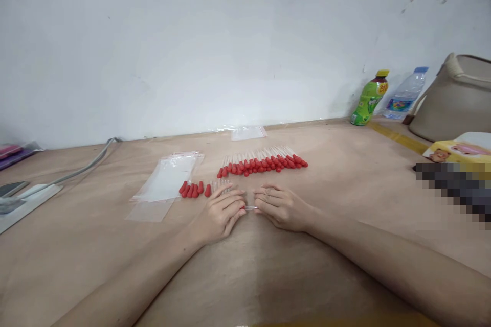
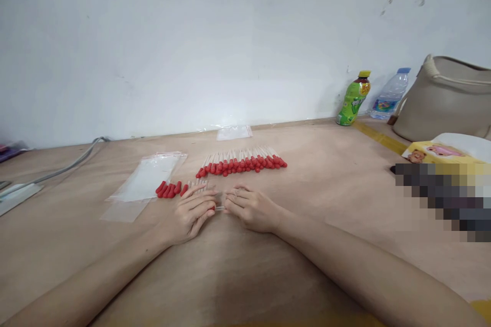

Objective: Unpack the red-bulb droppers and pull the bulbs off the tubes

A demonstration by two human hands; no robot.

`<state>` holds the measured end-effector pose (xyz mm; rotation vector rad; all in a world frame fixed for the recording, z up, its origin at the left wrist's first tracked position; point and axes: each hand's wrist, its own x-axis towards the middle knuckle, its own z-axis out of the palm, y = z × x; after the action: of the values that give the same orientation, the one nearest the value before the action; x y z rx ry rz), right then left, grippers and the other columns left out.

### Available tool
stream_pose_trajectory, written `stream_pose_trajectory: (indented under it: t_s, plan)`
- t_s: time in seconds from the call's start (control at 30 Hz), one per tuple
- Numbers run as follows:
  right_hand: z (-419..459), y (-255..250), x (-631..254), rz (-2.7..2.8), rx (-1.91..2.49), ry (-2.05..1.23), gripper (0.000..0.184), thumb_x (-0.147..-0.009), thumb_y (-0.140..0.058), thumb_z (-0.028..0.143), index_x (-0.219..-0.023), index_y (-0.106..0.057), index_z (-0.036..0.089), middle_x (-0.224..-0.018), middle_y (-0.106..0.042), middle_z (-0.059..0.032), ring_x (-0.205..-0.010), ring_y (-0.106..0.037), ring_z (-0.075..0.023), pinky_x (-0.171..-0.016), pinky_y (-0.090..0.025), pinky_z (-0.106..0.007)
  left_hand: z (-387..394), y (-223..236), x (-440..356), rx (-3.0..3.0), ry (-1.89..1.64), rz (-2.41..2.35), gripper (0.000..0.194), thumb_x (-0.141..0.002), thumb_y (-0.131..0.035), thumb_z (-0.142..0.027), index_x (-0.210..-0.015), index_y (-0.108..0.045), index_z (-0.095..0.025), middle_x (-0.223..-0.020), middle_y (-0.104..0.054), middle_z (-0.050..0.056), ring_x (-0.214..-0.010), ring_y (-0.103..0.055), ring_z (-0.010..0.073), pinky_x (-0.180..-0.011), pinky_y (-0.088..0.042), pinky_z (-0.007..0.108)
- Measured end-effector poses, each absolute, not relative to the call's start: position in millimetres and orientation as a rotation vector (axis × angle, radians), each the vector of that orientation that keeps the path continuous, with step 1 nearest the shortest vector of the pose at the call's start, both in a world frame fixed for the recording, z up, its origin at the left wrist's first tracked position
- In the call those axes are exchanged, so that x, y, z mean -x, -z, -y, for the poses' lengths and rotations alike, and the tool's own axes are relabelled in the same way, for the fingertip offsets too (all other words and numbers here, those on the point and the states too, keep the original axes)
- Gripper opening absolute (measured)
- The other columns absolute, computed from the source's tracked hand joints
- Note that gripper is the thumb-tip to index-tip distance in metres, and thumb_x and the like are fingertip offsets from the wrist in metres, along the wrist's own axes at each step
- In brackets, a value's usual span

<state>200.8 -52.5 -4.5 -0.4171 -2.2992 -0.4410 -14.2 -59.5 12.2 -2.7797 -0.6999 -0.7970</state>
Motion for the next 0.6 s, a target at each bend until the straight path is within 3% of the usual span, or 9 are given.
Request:
stream_pose_trajectory:
  t_s: [0.23,0.47,0.6]
  plan:
    - [54,4,-211,2.342,0.377,0.506,0.016,-0.086,-0.044,0.014,-0.096,-0.057,0.014,-0.097,-0.066,-0.0071,-0.107,-0.053,-0.0166,-0.092,-0.043,-0.034,61,-11,16,2.725,0.855,0.619,0.012,-0.084,-0.047,-0.015,-0.091,-0.056,-0.016,-0.089,-0.067,0.005,-0.098,-0.059,0.0169,-0.1,-0.035,0.041]
    - [58,-3,-213,2.315,0.313,0.476,0.017,-0.085,-0.046,0.012,-0.098,-0.057,0.013,-0.097,-0.065,-0.0083,-0.108,-0.052,-0.0168,-0.091,-0.045,-0.033,66,-18,14,2.652,0.812,0.561,0.011,-0.084,-0.049,-0.017,-0.09,-0.057,-0.017,-0.09,-0.067,0.003,-0.096,-0.059,0.0166,-0.1,-0.035,0.039]
    - [50,0,-226,2.27,0.4,0.431,0.018,-0.085,-0.044,0.013,-0.097,-0.058,0.014,-0.098,-0.064,-0.0096,-0.109,-0.051,-0.0182,-0.091,-0.044,-0.035,58,-22,28,2.59,0.953,0.749,0.015,-0.085,-0.045,-0.017,-0.087,-0.059,-0.019,-0.087,-0.067,0.003,-0.091,-0.06,0.0164,-0.092,-0.041,0.038]
